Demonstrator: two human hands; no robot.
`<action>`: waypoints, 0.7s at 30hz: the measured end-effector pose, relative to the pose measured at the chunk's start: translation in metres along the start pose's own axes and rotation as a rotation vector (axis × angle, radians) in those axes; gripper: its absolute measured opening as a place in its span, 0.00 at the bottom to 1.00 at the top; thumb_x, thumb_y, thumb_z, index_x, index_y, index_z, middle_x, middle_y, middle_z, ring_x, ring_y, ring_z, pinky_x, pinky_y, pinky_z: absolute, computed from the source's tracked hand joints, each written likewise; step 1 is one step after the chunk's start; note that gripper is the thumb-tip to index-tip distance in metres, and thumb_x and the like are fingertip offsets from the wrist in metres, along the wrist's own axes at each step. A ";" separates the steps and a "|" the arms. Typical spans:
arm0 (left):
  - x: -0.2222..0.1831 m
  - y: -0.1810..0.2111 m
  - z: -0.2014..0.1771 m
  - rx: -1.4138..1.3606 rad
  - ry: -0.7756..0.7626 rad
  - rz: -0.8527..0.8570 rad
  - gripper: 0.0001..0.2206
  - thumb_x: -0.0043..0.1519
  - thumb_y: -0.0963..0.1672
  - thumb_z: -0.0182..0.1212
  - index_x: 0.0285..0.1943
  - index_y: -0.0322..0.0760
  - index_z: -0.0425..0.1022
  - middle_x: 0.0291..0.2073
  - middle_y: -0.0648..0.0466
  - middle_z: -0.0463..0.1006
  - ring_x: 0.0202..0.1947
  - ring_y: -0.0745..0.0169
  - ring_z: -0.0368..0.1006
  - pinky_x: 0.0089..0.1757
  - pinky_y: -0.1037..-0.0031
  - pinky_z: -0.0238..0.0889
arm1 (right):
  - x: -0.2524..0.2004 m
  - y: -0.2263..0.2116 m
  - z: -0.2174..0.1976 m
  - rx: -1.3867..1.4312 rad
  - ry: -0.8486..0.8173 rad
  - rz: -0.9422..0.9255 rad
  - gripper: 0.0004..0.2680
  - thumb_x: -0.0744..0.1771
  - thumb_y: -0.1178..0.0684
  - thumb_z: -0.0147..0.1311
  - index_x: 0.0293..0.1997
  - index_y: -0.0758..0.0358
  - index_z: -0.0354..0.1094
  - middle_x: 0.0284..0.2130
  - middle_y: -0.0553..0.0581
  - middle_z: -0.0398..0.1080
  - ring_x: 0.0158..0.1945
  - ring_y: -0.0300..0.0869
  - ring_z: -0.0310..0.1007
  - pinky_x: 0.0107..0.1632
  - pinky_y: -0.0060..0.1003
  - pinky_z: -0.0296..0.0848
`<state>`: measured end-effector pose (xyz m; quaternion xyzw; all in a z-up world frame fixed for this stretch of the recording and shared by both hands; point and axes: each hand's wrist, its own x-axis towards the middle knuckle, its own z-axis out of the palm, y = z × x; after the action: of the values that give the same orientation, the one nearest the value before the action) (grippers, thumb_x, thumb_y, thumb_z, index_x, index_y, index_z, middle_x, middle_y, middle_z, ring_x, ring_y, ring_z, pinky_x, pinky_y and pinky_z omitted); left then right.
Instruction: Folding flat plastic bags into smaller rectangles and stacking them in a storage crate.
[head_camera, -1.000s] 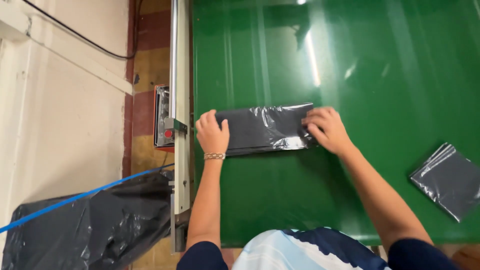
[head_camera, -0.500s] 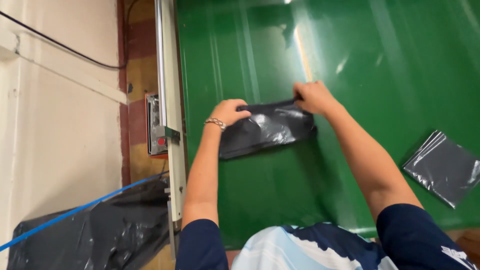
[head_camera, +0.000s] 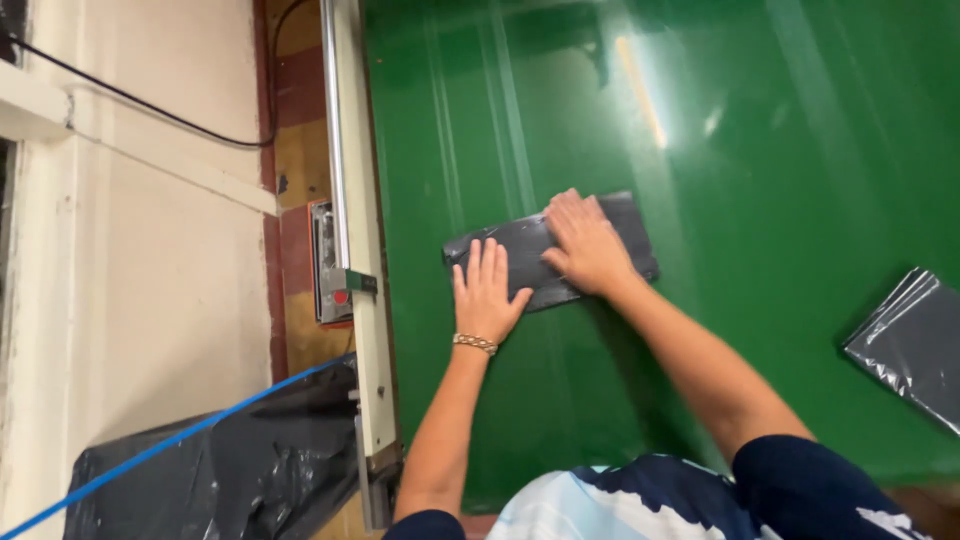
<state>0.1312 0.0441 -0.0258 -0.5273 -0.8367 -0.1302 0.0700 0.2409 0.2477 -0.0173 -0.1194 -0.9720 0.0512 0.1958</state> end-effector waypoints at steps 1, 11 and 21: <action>-0.016 -0.010 -0.008 0.003 -0.001 -0.005 0.37 0.60 0.58 0.52 0.73 0.36 0.57 0.74 0.46 0.55 0.75 0.46 0.46 0.61 0.39 0.50 | -0.009 0.012 -0.002 0.004 0.000 -0.004 0.27 0.64 0.37 0.51 0.65 0.67 0.63 0.64 0.68 0.63 0.70 0.59 0.56 0.70 0.58 0.50; -0.024 -0.055 0.026 0.261 0.266 0.648 0.05 0.61 0.46 0.52 0.32 0.50 0.67 0.25 0.61 0.63 0.28 0.63 0.64 0.26 0.72 0.59 | -0.057 -0.057 0.007 0.060 0.006 -0.098 0.26 0.59 0.49 0.58 0.63 0.67 0.61 0.62 0.65 0.62 0.69 0.57 0.57 0.70 0.53 0.55; -0.017 0.001 -0.025 -1.108 -0.847 0.079 0.17 0.69 0.49 0.45 0.41 0.40 0.80 0.35 0.45 0.84 0.43 0.54 0.80 0.48 0.65 0.69 | -0.168 -0.111 -0.023 0.777 0.113 -0.041 0.15 0.60 0.63 0.54 0.51 0.61 0.74 0.50 0.55 0.76 0.57 0.50 0.73 0.63 0.52 0.66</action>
<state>0.1385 0.0228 -0.0064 -0.5208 -0.5825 -0.3183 -0.5368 0.3769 0.0996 -0.0420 -0.0194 -0.8701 0.4049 0.2804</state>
